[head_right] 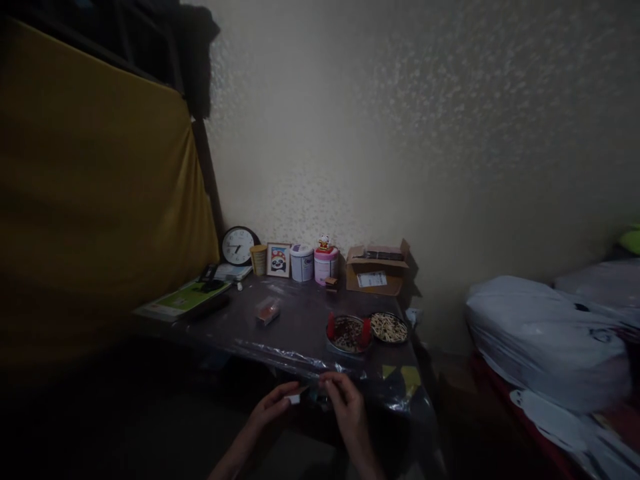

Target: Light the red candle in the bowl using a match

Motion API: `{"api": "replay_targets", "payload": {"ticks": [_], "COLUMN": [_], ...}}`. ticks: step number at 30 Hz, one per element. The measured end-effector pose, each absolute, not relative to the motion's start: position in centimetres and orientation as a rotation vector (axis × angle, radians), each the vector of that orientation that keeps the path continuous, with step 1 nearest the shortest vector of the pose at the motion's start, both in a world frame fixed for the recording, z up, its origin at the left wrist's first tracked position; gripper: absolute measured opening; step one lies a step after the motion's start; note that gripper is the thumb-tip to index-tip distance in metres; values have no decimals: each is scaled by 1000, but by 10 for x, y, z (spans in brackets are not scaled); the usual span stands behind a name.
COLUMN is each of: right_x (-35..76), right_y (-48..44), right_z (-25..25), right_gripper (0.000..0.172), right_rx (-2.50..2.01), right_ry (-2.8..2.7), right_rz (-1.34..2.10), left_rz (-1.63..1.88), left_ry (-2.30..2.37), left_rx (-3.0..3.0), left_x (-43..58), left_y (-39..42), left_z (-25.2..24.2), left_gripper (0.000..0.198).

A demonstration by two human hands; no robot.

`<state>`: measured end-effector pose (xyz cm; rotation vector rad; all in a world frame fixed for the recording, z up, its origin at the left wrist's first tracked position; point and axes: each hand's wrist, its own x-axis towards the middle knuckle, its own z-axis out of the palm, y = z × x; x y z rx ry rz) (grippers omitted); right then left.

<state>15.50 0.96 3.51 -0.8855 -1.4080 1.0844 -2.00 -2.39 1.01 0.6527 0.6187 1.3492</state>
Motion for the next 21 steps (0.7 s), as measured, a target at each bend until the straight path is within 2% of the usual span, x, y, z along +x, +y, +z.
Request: {"api": "replay_targets", "payload": {"ticks": [12, 21], "right_x": [152, 152], "right_y": [5, 1], "right_z": [40, 45], "right_gripper": [23, 25], "right_rx": [-775, -773], "right_ry": [-805, -813], "right_rz": [1432, 1452], "left_rz": [1278, 1285], "left_ry": [610, 641], "left_rx": [610, 608], "left_x": [-23, -21], "left_y": [-31, -27], "left_z": [12, 5], "left_gripper": [33, 35]}}
